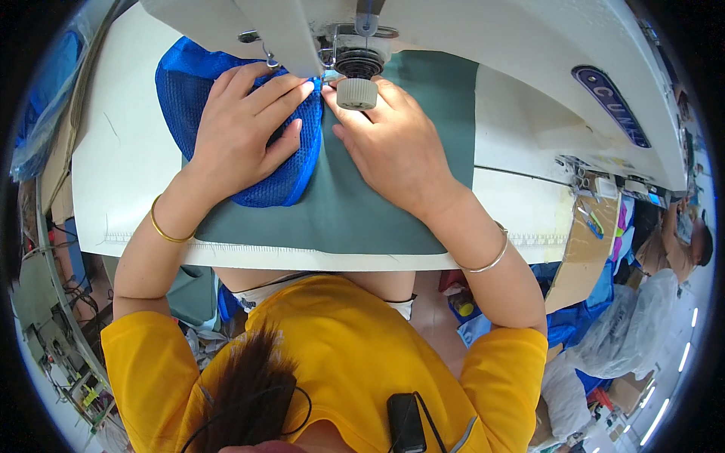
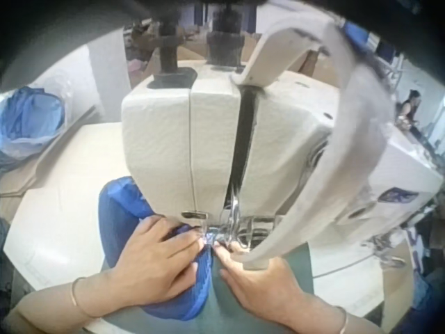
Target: Sewing a blue mesh pocket onto a green synthetic material using an industrial sewing machine.
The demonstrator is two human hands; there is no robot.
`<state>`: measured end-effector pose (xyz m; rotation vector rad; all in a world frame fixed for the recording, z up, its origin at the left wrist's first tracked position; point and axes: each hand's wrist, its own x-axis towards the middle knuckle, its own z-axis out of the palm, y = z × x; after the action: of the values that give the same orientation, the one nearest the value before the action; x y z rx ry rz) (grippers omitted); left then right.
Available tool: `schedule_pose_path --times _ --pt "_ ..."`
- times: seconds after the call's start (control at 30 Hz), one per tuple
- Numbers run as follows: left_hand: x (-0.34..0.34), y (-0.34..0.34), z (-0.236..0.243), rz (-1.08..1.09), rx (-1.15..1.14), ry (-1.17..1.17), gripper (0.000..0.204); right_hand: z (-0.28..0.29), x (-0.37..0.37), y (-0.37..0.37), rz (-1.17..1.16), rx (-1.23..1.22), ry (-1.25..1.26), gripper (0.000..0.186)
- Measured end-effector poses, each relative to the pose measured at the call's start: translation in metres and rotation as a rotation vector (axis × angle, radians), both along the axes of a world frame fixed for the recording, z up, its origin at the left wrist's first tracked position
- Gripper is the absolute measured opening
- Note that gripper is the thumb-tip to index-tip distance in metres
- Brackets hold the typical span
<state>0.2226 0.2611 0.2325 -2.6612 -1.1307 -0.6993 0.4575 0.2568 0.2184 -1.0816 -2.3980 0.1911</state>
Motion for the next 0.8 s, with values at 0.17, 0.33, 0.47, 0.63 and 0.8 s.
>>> schedule_pose_path --times 0.17,0.33,0.47,0.63,0.8 --pt "-0.001 0.000 0.001 -0.002 0.008 0.025 0.034 -0.003 0.002 0.000 0.008 0.014 -0.040 0.041" --pt "-0.005 0.000 0.005 -0.021 -0.008 0.006 0.034 -0.001 0.001 0.003 0.033 0.048 -0.042 0.041" --pt "-0.018 -0.015 0.028 -0.123 -0.203 -0.070 0.050 0.000 0.004 0.006 0.040 0.082 -0.061 0.039" --pt "-0.044 -0.063 0.025 -0.146 0.053 0.022 0.040 -0.002 0.007 0.008 0.043 0.189 -0.117 0.037" --pt "-0.050 -0.047 0.009 -0.282 0.374 -0.036 0.029 -0.005 0.009 0.008 0.019 0.206 -0.117 0.037"
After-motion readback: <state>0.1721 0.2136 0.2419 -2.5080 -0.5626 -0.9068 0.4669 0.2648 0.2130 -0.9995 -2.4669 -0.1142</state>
